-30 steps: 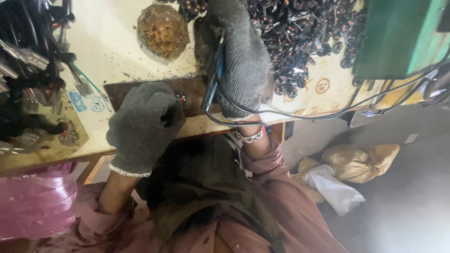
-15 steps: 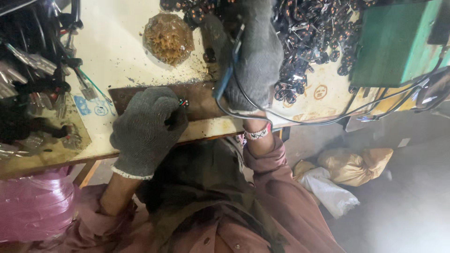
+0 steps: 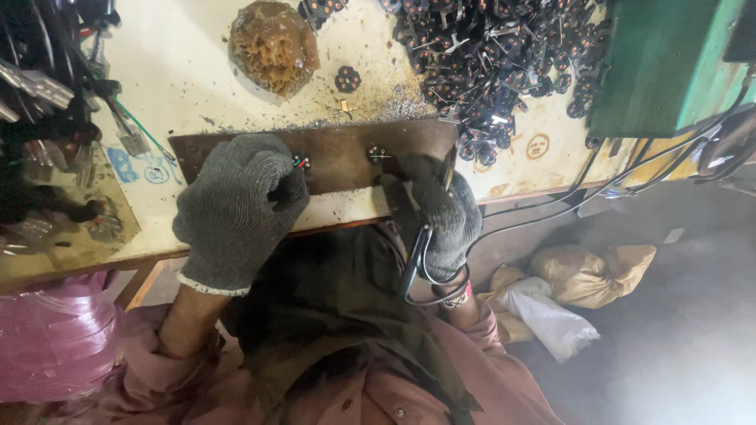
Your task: The person, wearing gloves, holds a soldering iron in the right hand and small wired components in the left, soldering the wire joints over a metal plate on the workbench. They repeatedly reposition the component, apply the iron, and set finished pieces on the table among a pile of similar parts.
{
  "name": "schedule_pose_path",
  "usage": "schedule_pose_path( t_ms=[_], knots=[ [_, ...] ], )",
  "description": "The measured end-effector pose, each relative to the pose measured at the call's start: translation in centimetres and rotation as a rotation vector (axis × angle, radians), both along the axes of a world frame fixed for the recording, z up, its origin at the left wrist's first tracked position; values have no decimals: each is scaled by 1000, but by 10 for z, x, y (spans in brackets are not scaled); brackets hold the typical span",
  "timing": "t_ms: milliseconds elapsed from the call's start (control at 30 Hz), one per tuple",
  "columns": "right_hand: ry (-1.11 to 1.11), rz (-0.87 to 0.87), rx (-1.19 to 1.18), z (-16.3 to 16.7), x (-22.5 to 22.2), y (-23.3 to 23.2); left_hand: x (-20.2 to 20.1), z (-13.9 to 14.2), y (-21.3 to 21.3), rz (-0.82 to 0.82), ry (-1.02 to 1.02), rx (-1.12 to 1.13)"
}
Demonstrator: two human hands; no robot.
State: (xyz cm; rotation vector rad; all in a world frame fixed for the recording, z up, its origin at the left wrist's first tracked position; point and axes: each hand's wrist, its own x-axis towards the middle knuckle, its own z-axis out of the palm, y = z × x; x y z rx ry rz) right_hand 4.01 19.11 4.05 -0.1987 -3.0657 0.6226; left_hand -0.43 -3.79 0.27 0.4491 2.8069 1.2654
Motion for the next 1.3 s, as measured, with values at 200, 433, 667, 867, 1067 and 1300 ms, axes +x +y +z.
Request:
schedule_pose_path(
  t_ms=[200,433,667,867,1067,1300],
  knots=[
    [174,337,-119,-4,-14,-3,3,-4,0,-4,-1,-24],
    [153,442,-41,11,-22,-20,-9,17,12,48,9,-42],
    [16,-41,-773,-38,14,8,5,0,27,-101,-3,-36],
    [188,-62,-686,-73,27,-17,-1,4,31,-120,-116,-77],
    [30,-87,-800,-48,1,-20,44,-4,2,72,153,-144],
    [295,-498,-887,-62,4,-21,1,62,-23,33,-9,-98]
  ],
)
